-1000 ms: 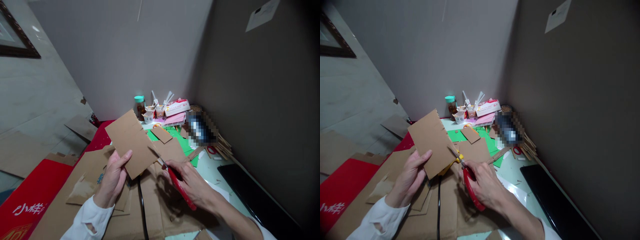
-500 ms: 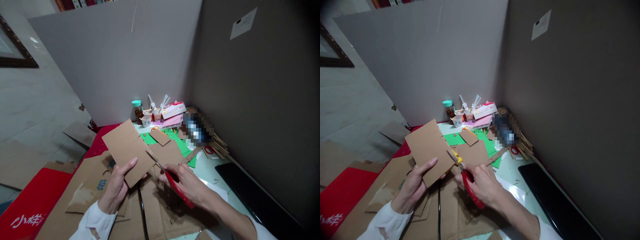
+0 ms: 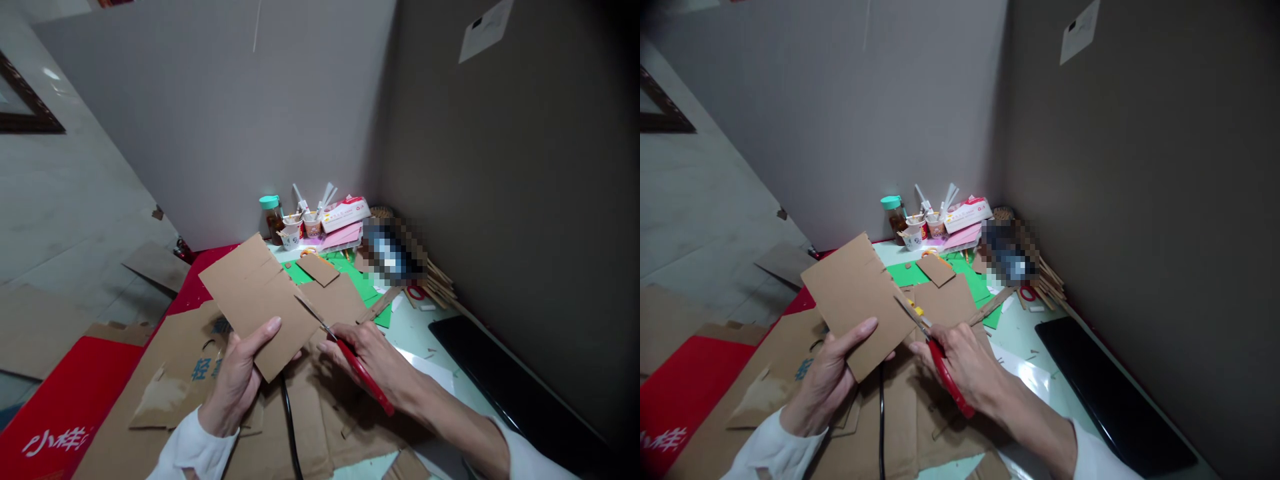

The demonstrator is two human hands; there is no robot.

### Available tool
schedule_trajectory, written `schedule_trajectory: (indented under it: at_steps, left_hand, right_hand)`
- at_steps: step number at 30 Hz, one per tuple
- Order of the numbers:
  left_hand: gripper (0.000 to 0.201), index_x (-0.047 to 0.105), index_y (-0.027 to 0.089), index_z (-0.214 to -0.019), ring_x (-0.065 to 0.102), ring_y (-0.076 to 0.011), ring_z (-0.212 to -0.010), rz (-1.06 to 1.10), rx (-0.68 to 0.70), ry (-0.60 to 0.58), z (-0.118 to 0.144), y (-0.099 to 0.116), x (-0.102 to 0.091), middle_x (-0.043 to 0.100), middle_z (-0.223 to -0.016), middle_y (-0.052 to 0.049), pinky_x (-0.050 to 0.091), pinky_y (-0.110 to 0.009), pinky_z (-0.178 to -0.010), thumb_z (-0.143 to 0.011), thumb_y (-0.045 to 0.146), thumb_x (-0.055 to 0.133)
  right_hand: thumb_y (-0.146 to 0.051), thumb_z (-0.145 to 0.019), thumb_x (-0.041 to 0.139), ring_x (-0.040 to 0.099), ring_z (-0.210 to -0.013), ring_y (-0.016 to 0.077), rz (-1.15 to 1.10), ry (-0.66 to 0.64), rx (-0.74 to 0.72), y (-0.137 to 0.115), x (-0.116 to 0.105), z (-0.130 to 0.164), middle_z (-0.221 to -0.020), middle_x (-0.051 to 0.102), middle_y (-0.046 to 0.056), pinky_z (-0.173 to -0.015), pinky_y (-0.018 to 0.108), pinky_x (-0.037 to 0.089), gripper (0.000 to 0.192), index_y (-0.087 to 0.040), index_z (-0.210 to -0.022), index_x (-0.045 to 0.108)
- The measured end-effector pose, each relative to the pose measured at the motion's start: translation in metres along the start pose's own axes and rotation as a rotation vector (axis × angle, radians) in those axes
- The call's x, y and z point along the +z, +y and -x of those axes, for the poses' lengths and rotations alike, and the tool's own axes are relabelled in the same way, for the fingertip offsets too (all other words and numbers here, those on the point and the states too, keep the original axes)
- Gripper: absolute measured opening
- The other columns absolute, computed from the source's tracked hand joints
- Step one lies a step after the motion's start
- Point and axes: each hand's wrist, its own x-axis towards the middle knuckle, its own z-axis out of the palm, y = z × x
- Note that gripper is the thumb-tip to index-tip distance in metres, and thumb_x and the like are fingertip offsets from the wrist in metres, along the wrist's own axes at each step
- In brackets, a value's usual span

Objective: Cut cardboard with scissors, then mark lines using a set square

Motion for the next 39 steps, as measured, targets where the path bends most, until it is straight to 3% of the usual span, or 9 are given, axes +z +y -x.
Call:
schedule_trajectory:
  at_steps: [2, 7, 11, 20, 25, 31, 36, 39]
  left_hand:
    - [0.078, 0.058, 0.018, -0.126, 0.070, -0.0211, -0.066, 0.001, -0.002, 0.002, 0.000, 0.000, 0.000, 0.074, -0.097, -0.006, 0.064, -0.035, -0.050, -0.057, 0.024, 0.093]
    - [0.082, 0.057, 0.016, -0.128, 0.070, -0.0226, -0.064, -0.007, 0.006, -0.005, 0.002, 0.000, 0.004, 0.075, -0.092, -0.006, 0.064, -0.036, -0.048, -0.055, 0.025, 0.094]
    - [0.087, 0.054, 0.017, -0.132, 0.070, -0.0223, -0.061, -0.023, 0.002, -0.037, 0.008, -0.002, 0.009, 0.075, -0.093, -0.007, 0.063, -0.037, -0.048, -0.056, 0.026, 0.094]
    - [0.087, 0.053, 0.021, -0.135, 0.069, -0.0180, -0.061, -0.025, -0.002, -0.035, 0.014, -0.003, 0.010, 0.074, -0.092, -0.003, 0.062, -0.028, -0.050, -0.058, 0.027, 0.093]
    - [0.089, 0.052, 0.019, -0.136, 0.068, -0.0183, -0.055, -0.036, -0.023, -0.053, 0.016, -0.004, 0.009, 0.075, -0.090, -0.005, 0.061, -0.030, -0.047, -0.057, 0.027, 0.093]
    - [0.085, 0.054, 0.019, -0.135, 0.074, -0.0216, -0.073, -0.042, -0.001, -0.070, 0.021, -0.009, 0.012, 0.075, -0.088, -0.005, 0.065, -0.031, -0.073, -0.060, 0.027, 0.093]
    - [0.091, 0.050, 0.023, -0.139, 0.069, -0.0192, -0.057, -0.050, -0.053, -0.071, 0.025, -0.007, 0.012, 0.075, -0.089, -0.003, 0.062, -0.032, -0.048, -0.058, 0.026, 0.093]
    - [0.090, 0.051, 0.024, -0.137, 0.069, -0.0190, -0.059, -0.035, -0.065, -0.068, 0.024, -0.008, 0.012, 0.074, -0.090, -0.002, 0.062, -0.031, -0.047, -0.057, 0.025, 0.094]
  right_hand:
    - [-0.055, -0.098, 0.042, 0.030, -0.050, 0.0111, -0.002, 0.007, 0.004, 0.001, 0.001, -0.001, -0.053, 0.040, -0.005, -0.053, 0.027, 0.025, 0.046, -0.022, -0.065, 0.043]
    - [-0.063, -0.092, 0.052, 0.057, -0.062, 0.0159, -0.011, -0.007, 0.014, -0.001, -0.005, -0.005, -0.068, 0.066, 0.002, -0.060, 0.027, 0.034, 0.045, -0.020, -0.084, 0.066]
    - [-0.066, -0.092, 0.051, 0.063, -0.067, 0.0185, -0.014, -0.019, 0.015, -0.004, -0.010, -0.005, -0.074, 0.072, 0.005, -0.062, 0.027, 0.036, 0.050, -0.020, -0.086, 0.068]
    - [-0.067, -0.095, 0.045, 0.045, -0.053, 0.0124, -0.013, 0.005, 0.039, -0.009, -0.011, 0.005, -0.057, 0.057, 0.000, -0.052, 0.026, 0.027, 0.055, -0.020, -0.072, 0.061]
    - [-0.072, -0.085, 0.058, 0.052, -0.062, 0.0159, -0.020, 0.001, 0.046, -0.011, -0.019, -0.001, -0.062, 0.060, 0.000, -0.058, 0.027, 0.030, 0.053, -0.020, -0.076, 0.060]
    - [-0.072, -0.078, 0.065, 0.040, -0.056, 0.0121, -0.034, 0.008, 0.032, -0.011, -0.026, -0.001, -0.057, 0.049, -0.006, -0.054, 0.026, 0.025, 0.054, -0.022, -0.068, 0.047]
    - [-0.071, -0.085, 0.058, 0.034, -0.054, 0.0103, -0.072, 0.019, 0.032, -0.013, -0.023, 0.002, -0.052, 0.042, -0.005, -0.053, 0.026, 0.023, 0.057, -0.020, -0.061, 0.052]
    - [-0.070, -0.086, 0.059, 0.033, -0.053, 0.0098, -0.097, 0.030, 0.037, -0.011, -0.020, 0.001, -0.049, 0.041, -0.005, -0.051, 0.026, 0.022, 0.057, -0.019, -0.059, 0.054]
